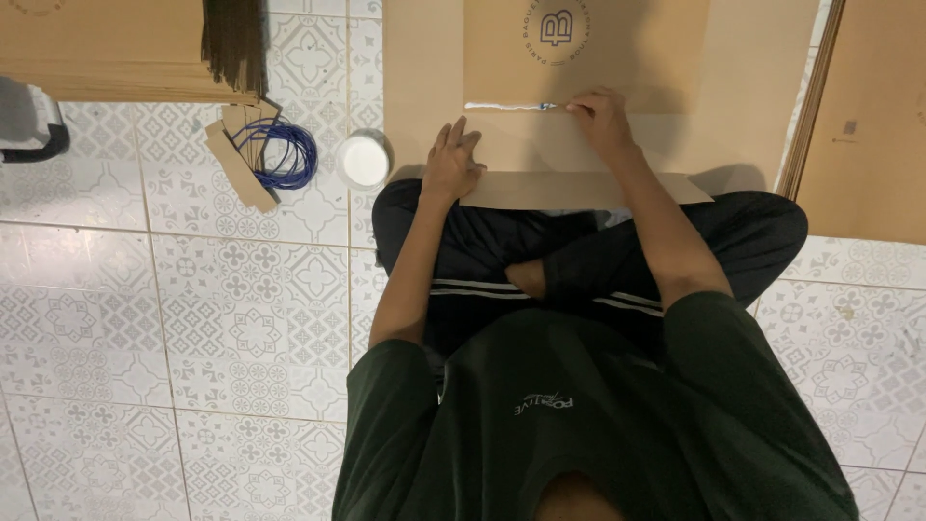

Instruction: Applying glue to cardboard sheets and folding them to assemble packaging.

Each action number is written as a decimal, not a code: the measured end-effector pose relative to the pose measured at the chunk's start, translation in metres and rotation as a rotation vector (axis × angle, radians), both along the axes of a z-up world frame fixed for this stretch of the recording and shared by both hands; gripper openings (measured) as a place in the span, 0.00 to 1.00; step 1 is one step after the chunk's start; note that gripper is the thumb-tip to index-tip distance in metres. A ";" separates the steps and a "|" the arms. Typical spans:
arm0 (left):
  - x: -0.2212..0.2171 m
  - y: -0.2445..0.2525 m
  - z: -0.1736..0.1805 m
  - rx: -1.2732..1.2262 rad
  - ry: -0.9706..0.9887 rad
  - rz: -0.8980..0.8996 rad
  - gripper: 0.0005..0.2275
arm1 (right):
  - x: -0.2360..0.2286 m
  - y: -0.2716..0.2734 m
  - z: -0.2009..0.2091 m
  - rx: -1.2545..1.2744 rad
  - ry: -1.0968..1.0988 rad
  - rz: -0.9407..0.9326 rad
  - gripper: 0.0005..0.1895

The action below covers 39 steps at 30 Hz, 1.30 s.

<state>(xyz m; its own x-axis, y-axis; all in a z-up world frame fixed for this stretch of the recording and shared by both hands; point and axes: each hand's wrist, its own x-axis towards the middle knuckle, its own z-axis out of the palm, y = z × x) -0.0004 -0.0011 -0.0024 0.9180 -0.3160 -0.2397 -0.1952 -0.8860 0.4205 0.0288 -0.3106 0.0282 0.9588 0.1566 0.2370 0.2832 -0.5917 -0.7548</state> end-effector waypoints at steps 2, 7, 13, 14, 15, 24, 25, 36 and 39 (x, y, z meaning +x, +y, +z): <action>0.001 -0.002 0.006 0.008 0.035 0.004 0.29 | 0.002 -0.006 -0.011 -0.005 0.000 0.014 0.07; 0.000 -0.001 0.004 0.016 0.027 -0.007 0.29 | 0.004 -0.011 -0.002 0.011 -0.069 0.111 0.05; 0.001 -0.003 0.012 0.001 0.031 0.021 0.28 | 0.010 -0.023 -0.026 -0.136 -0.020 0.110 0.06; 0.002 -0.004 0.013 0.019 0.058 0.022 0.28 | 0.011 -0.023 -0.026 -0.136 -0.013 0.105 0.06; 0.003 -0.004 0.014 0.037 0.084 0.022 0.29 | 0.011 -0.024 -0.026 -0.136 -0.006 0.101 0.06; 0.001 -0.002 0.010 0.003 0.044 0.022 0.29 | 0.015 -0.036 -0.037 -0.211 -0.017 0.124 0.06; 0.001 -0.003 0.011 0.003 0.044 0.020 0.29 | 0.015 -0.037 -0.037 -0.211 -0.017 0.123 0.06; 0.001 -0.002 0.005 -0.023 0.030 0.030 0.29 | 0.015 -0.053 -0.042 -0.205 -0.008 0.143 0.05; 0.003 -0.001 0.000 0.009 0.051 0.008 0.30 | 0.016 -0.060 -0.053 -0.227 0.030 0.111 0.05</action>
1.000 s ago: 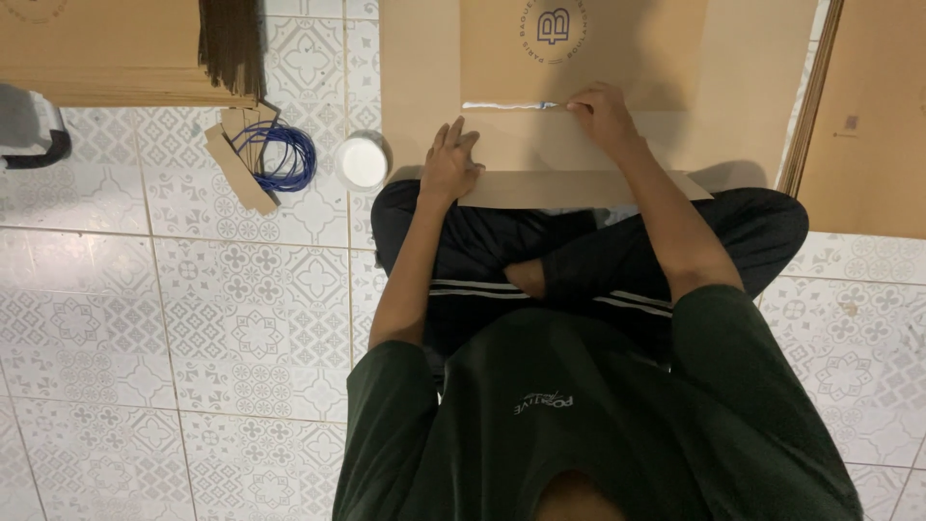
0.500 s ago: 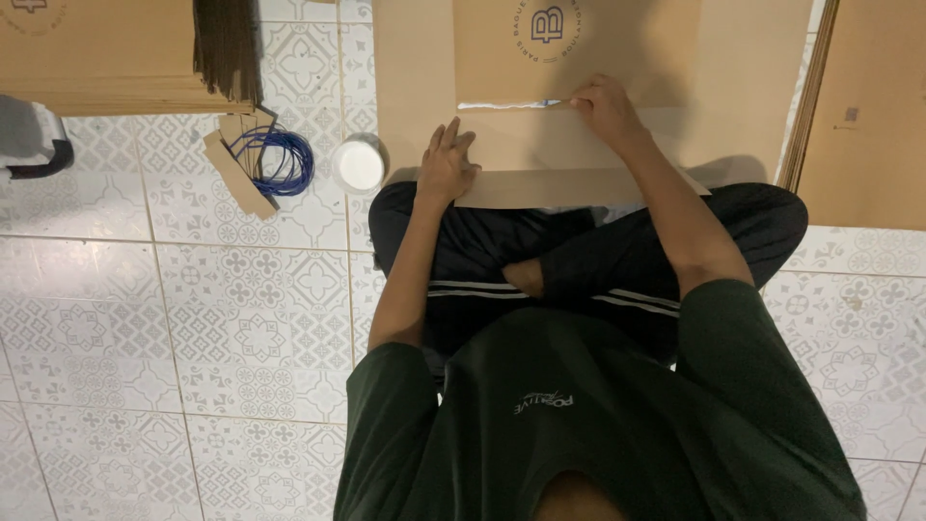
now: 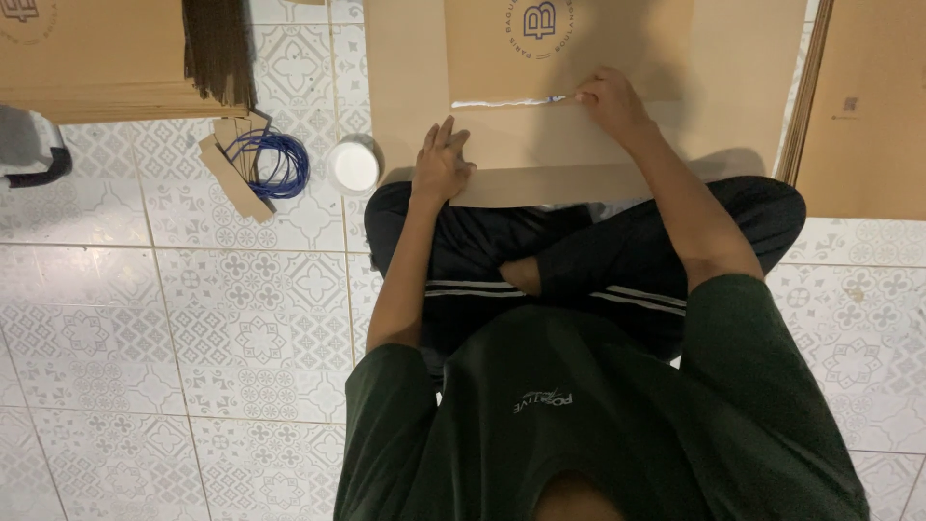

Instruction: Applying glue to cardboard sheets and folding them to assemble packaging.

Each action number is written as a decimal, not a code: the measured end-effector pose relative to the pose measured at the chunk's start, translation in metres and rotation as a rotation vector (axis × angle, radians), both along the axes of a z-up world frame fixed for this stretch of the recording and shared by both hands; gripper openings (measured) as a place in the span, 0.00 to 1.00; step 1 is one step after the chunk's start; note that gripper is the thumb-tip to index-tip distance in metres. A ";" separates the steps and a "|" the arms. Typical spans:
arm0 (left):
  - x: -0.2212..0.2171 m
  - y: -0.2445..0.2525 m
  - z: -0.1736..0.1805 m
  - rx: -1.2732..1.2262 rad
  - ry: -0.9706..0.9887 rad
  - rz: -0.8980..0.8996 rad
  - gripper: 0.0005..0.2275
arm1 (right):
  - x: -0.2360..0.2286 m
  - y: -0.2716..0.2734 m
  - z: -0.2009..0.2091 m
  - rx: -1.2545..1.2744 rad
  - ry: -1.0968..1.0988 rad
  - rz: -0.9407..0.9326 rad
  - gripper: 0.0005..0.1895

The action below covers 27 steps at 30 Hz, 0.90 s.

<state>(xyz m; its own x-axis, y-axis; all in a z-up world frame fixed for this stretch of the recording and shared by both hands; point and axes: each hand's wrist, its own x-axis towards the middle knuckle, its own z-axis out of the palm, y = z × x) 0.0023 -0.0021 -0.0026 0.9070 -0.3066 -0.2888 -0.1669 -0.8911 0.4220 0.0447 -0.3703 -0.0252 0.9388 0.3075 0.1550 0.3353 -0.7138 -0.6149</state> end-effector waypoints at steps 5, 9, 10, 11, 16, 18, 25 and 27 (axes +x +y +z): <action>-0.002 -0.003 0.010 -0.010 -0.034 0.009 0.29 | -0.002 -0.002 0.010 0.001 0.007 0.001 0.06; -0.001 -0.002 0.003 -0.007 -0.032 0.008 0.29 | 0.000 -0.010 0.000 -0.059 -0.028 0.002 0.06; -0.001 -0.002 0.004 -0.006 -0.031 0.007 0.29 | -0.001 -0.012 0.002 -0.059 -0.027 0.001 0.06; -0.001 -0.002 0.006 0.001 -0.026 0.010 0.29 | -0.003 -0.013 0.004 -0.042 -0.031 0.007 0.05; -0.001 -0.004 0.013 0.010 0.009 0.027 0.29 | -0.008 -0.020 0.016 -0.020 -0.062 0.008 0.04; -0.001 -0.005 0.013 0.018 0.024 0.028 0.29 | -0.011 -0.023 0.023 -0.012 -0.044 0.008 0.07; -0.007 -0.005 -0.037 0.083 -0.034 -0.072 0.28 | -0.022 -0.041 0.054 0.073 0.014 -0.085 0.06; -0.011 -0.012 -0.043 0.131 0.052 -0.094 0.30 | -0.030 -0.044 0.081 0.301 -0.071 -0.112 0.07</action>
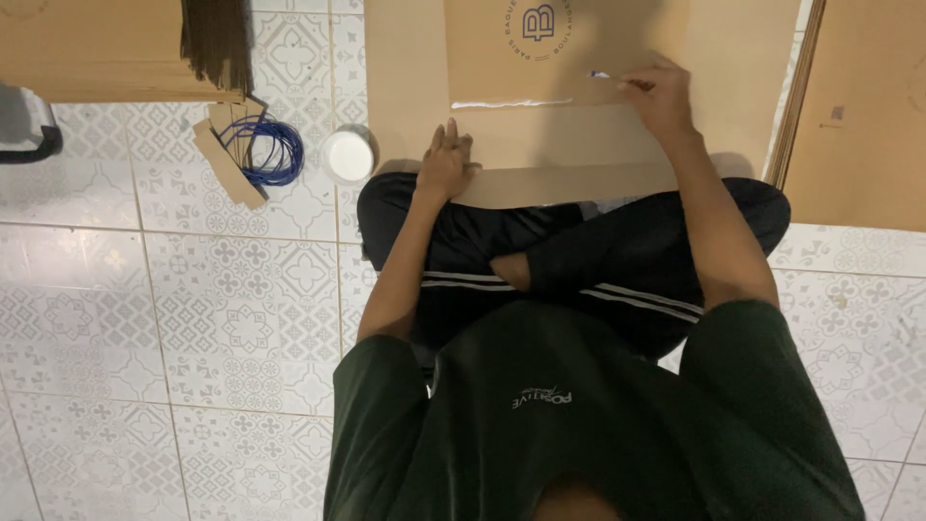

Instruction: Applying glue to cardboard sheets and folding them to assemble packaging.

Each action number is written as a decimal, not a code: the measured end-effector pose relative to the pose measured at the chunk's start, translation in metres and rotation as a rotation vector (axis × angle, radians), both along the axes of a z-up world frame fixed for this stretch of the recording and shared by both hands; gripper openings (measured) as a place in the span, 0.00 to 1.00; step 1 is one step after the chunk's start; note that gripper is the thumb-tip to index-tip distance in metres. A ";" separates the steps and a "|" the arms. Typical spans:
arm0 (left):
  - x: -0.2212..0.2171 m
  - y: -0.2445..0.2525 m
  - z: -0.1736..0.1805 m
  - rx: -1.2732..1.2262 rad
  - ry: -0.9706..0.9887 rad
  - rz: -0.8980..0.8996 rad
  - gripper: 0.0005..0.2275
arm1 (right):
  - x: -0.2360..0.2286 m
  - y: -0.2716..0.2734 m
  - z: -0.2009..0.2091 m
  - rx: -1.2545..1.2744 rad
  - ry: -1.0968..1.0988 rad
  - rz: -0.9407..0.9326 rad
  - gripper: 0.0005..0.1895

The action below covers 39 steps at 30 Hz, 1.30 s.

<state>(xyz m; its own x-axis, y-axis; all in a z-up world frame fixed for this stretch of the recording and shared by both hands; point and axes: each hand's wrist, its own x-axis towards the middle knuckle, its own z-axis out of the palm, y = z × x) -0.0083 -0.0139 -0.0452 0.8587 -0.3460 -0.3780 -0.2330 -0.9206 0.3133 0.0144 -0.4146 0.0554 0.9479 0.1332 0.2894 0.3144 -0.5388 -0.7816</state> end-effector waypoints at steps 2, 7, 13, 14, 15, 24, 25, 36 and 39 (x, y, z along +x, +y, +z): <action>-0.006 -0.014 0.007 -0.006 0.058 -0.009 0.31 | -0.006 -0.010 0.005 0.022 -0.074 -0.020 0.08; -0.037 -0.070 0.016 -0.067 0.163 0.007 0.31 | -0.031 -0.020 0.022 0.232 -0.076 -0.106 0.09; -0.080 -0.118 -0.014 -0.210 -0.029 -0.040 0.28 | -0.038 0.003 0.023 0.369 0.030 -0.144 0.08; -0.084 -0.123 -0.012 -0.238 -0.076 -0.052 0.25 | -0.036 0.010 0.023 0.378 -0.002 -0.150 0.06; -0.087 -0.127 -0.011 -0.266 -0.123 -0.065 0.22 | -0.033 0.016 0.023 0.387 -0.034 -0.156 0.05; -0.025 -0.091 0.030 -0.420 -0.412 0.106 0.25 | -0.020 0.069 -0.004 0.375 -0.004 0.076 0.14; -0.024 -0.090 0.022 -0.420 -0.409 0.115 0.25 | -0.022 0.074 -0.004 0.374 0.002 0.083 0.14; -0.007 -0.101 0.002 -0.093 -0.252 0.073 0.45 | -0.015 0.095 -0.033 0.300 0.247 0.112 0.06; -0.009 -0.100 -0.005 -0.122 -0.330 0.085 0.45 | -0.017 0.096 -0.040 0.325 0.314 0.136 0.04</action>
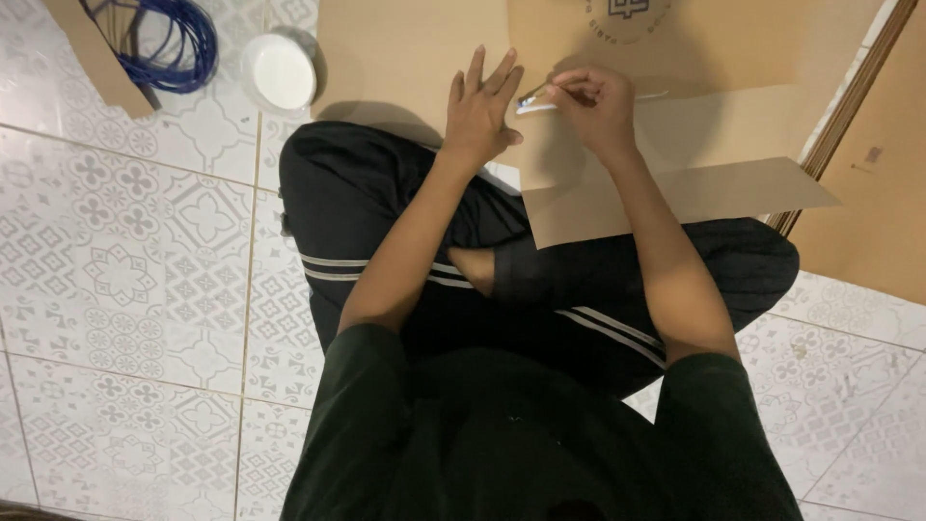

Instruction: Applying glue to cardboard sheets and folding them to assemble packaging.

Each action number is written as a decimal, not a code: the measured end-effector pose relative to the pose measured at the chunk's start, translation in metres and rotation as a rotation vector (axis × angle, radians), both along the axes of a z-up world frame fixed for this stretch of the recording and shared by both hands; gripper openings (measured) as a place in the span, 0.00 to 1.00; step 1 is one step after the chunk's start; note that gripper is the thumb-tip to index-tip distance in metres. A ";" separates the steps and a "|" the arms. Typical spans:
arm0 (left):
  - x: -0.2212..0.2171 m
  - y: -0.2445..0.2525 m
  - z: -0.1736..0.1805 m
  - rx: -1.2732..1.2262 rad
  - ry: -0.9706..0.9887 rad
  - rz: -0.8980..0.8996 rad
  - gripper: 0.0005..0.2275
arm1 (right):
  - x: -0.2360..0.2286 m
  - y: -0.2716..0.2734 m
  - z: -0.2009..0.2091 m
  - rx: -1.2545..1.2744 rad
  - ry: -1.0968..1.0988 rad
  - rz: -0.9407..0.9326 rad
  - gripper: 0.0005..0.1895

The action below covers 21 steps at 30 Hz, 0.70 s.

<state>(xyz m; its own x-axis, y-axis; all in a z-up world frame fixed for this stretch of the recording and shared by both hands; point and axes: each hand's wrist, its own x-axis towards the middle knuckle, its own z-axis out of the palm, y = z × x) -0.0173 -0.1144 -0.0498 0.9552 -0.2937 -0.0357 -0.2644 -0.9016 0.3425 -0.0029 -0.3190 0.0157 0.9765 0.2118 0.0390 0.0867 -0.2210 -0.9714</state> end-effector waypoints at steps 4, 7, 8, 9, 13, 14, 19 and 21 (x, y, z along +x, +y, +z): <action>0.004 -0.003 0.001 0.003 0.048 0.021 0.45 | -0.001 0.004 -0.002 -0.069 -0.001 -0.010 0.06; 0.005 -0.004 0.002 0.003 0.111 0.026 0.45 | -0.002 0.006 -0.001 -0.038 0.002 0.015 0.07; 0.005 -0.004 0.002 0.026 0.097 0.019 0.45 | -0.002 0.006 -0.001 -0.031 -0.002 0.024 0.06; 0.005 -0.004 0.001 0.049 0.085 0.012 0.45 | -0.002 0.007 -0.001 -0.024 -0.005 0.033 0.06; 0.004 -0.004 0.003 0.018 0.098 0.017 0.45 | -0.004 0.008 -0.001 -0.014 -0.002 0.051 0.06; 0.004 -0.004 0.003 0.016 0.093 0.016 0.45 | -0.004 0.008 -0.003 -0.028 0.004 0.049 0.06; 0.005 -0.004 0.000 -0.005 0.068 0.018 0.45 | -0.004 0.008 -0.003 -0.030 0.014 0.053 0.06; 0.004 -0.004 -0.001 0.001 0.067 0.023 0.45 | -0.005 0.009 0.000 -0.025 -0.019 0.056 0.06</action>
<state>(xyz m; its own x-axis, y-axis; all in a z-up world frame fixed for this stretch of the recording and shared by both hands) -0.0129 -0.1186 -0.0504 0.9573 -0.2712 -0.1002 -0.2196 -0.9075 0.3579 -0.0079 -0.3101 0.0160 0.9624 0.2668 0.0514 0.1178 -0.2394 -0.9637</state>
